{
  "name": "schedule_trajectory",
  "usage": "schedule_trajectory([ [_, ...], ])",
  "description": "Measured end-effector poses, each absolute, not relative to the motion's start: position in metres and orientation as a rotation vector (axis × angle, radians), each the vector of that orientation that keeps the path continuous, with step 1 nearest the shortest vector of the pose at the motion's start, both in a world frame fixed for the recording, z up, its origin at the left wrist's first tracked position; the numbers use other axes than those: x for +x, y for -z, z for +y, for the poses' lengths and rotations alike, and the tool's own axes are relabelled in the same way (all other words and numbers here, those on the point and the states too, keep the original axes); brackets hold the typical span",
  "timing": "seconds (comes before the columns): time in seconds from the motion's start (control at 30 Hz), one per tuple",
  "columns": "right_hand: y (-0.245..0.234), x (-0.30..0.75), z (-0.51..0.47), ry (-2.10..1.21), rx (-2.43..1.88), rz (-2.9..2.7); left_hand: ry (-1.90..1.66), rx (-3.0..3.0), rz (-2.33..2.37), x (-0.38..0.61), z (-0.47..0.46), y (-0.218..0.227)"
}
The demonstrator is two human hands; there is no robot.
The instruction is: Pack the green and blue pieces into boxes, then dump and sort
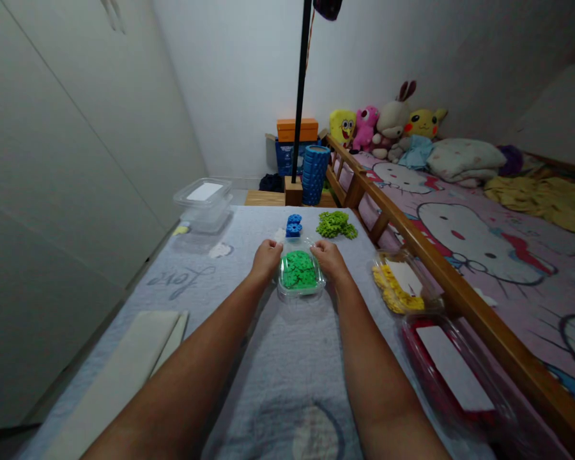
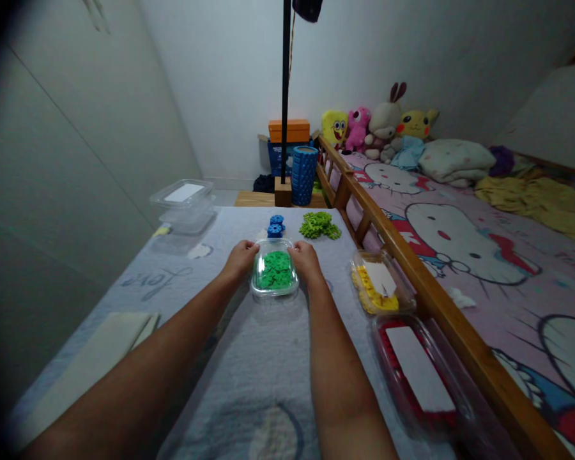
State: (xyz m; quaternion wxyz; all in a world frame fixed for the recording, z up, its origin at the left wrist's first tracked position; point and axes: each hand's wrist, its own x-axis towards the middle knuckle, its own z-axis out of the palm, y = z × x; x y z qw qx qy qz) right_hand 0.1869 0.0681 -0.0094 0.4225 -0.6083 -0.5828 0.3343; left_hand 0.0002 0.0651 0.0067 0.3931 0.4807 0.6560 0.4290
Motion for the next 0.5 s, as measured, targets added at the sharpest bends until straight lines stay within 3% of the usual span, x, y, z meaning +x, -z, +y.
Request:
schedule_trajectory([
  [0.5,0.0142,0.1860,0.0672,-0.919,-1.474,-1.350,-1.206,1.224,1.676,0.0064,0.0643,0.0033],
])
